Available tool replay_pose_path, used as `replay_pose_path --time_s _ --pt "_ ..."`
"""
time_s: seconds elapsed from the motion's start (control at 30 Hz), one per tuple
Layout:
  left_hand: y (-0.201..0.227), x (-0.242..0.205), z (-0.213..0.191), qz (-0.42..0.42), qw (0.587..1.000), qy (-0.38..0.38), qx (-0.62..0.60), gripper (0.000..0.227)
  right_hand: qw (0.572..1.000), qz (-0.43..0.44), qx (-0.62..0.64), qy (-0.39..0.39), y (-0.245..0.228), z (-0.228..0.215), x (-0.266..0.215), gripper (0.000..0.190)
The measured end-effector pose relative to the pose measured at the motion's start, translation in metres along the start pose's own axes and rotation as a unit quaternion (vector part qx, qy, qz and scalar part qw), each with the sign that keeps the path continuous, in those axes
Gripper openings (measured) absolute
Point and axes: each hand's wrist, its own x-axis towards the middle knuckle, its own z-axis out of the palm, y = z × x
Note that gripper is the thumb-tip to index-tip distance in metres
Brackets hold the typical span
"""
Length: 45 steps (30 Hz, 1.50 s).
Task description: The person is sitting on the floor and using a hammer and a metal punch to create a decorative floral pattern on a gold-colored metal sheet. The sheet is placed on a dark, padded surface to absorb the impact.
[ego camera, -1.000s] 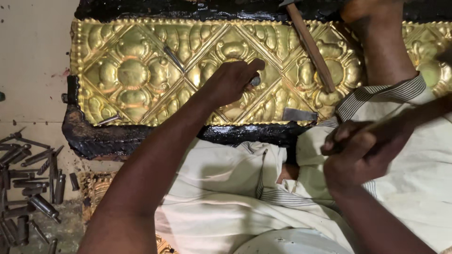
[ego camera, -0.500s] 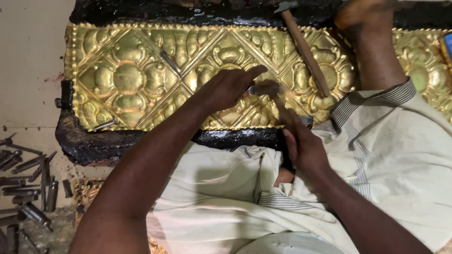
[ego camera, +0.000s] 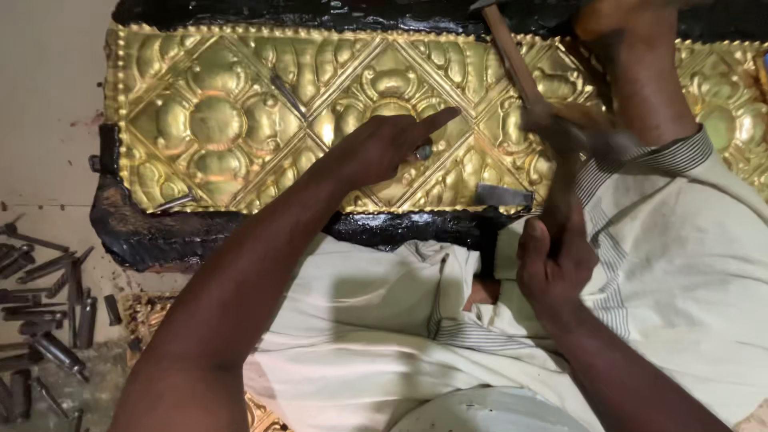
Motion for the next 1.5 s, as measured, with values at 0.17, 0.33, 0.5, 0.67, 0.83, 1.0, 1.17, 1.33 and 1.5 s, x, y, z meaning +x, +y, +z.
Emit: replay_pose_path --time_s 0.17,0.33,0.5,0.67,0.83,1.0,1.17,1.33,1.5 --pt "0.014 0.0 -0.017 -0.004 0.999 -0.017 0.047 0.079 0.982 -0.151 -0.089 -0.076 -0.018 -0.006 0.016 0.05" --pt "0.0 -0.008 -0.015 0.027 0.957 0.284 -0.049 0.078 0.999 0.015 0.042 0.003 -0.028 -0.013 0.014 0.047" --pt "-0.012 0.024 0.001 -0.108 0.973 0.188 -0.084 0.076 0.993 0.057 0.107 0.002 -0.031 -0.011 0.022 0.046" --pt "-0.03 0.031 0.02 -0.001 0.982 0.188 -0.008 0.073 0.998 -0.051 0.009 0.031 -0.034 -0.034 0.024 0.044" --pt "-0.035 0.026 0.023 0.025 0.991 0.122 0.055 0.075 0.938 -0.052 0.299 0.168 -0.043 -0.027 0.021 0.034" --pt "-0.023 0.02 0.018 0.039 0.992 0.097 0.065 0.073 0.987 -0.151 -0.031 -0.037 -0.036 -0.002 0.028 0.041" --pt "-0.029 0.007 0.022 0.07 0.991 0.108 0.023 0.072 0.989 0.007 0.103 0.107 -0.027 -0.005 0.011 0.044" --pt "-0.02 0.008 0.018 0.073 0.991 0.105 0.033 0.074 0.999 0.008 -0.034 -0.008 -0.031 -0.011 0.007 0.051" --pt "-0.021 -0.002 0.016 0.084 0.991 0.099 0.012 0.076 0.985 -0.145 0.056 0.075 -0.026 0.0 0.003 0.038"
